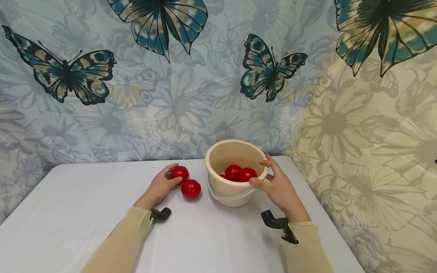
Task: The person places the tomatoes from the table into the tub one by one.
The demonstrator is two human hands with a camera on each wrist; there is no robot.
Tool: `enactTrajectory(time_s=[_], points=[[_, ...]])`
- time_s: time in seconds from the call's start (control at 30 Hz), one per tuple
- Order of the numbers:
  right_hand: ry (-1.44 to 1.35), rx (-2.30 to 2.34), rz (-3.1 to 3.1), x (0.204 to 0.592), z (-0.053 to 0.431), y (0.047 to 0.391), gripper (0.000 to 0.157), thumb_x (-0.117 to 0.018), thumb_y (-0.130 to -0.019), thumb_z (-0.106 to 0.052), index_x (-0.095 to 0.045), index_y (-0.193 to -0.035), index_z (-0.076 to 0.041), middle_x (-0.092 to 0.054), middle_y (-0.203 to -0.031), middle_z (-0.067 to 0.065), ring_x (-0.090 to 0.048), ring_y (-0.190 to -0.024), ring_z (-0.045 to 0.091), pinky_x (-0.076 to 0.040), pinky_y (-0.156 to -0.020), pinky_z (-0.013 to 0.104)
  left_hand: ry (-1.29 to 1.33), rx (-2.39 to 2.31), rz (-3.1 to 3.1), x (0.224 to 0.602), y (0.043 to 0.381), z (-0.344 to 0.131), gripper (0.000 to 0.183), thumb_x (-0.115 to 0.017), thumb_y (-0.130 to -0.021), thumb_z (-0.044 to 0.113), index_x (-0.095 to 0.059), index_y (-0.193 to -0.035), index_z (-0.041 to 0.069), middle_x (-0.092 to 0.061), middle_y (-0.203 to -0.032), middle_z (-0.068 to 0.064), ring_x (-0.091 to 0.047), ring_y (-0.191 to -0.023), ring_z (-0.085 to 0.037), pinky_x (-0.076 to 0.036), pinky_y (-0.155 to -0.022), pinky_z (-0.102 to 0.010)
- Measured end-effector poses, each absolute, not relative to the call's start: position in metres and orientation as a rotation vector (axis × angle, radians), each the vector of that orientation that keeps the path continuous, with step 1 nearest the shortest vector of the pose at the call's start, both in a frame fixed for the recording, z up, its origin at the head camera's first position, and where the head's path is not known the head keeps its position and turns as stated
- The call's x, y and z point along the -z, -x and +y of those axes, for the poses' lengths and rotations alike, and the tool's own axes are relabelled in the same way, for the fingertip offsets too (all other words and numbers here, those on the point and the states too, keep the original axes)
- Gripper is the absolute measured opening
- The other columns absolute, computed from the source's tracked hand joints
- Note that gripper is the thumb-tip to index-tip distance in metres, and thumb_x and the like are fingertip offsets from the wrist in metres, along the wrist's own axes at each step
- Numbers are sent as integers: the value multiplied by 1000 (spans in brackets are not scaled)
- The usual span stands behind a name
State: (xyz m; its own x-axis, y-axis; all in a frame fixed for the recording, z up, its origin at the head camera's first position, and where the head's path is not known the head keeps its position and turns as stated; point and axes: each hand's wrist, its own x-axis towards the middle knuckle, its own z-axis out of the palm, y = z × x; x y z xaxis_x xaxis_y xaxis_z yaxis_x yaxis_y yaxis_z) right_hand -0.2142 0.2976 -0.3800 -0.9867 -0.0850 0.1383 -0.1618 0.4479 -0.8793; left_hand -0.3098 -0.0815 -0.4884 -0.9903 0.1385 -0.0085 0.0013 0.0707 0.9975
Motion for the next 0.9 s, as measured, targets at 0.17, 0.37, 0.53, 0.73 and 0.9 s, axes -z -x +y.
enactTrajectory(time_s=[0.17,0.37,0.53,0.73,0.9], points=[[-232,-1618,-2599,379,297,212,69,-75,-92,-24,-35,-143,-1,-5,-166,2,-49,-128,42,-52,-92,34,-128,-2081,2244,490,309,-83,65,-73,-90,2,-46,-148,8,-51,-135,-20,-53,-119,-37,-60,-78,-38],[-224,-1624,-2603,379,297,212,69,-75,-92,-26,-35,-143,-2,-5,-166,-1,-49,-129,42,-52,-92,36,-119,-2102,2231,492,309,-85,66,-74,-90,2,-46,-149,9,-50,-137,-20,-52,-121,-38,-60,-79,-38],[-219,-1640,-2607,379,297,213,69,-75,-92,-26,-35,-143,-2,-5,-166,-4,-47,-131,41,-52,-93,35,-99,-2148,2184,492,307,-86,66,-73,-90,0,-44,-149,7,-46,-141,-20,-52,-121,-38,-60,-78,-38],[-215,-1637,-2604,379,296,213,69,-75,-92,-26,-35,-142,-1,-5,-166,-1,-47,-131,42,-52,-93,36,-68,-2210,2119,492,305,-88,68,-72,-89,-3,-43,-149,5,-44,-142,-22,-53,-120,-41,-60,-77,-39],[-210,-1628,-2610,380,297,214,69,-75,-92,-26,-35,-143,-2,-4,-166,-1,-47,-130,42,-52,-93,36,-63,-2248,2085,491,303,-89,67,-72,-89,-5,-43,-149,4,-45,-140,-23,-55,-118,-41,-60,-78,-42]])
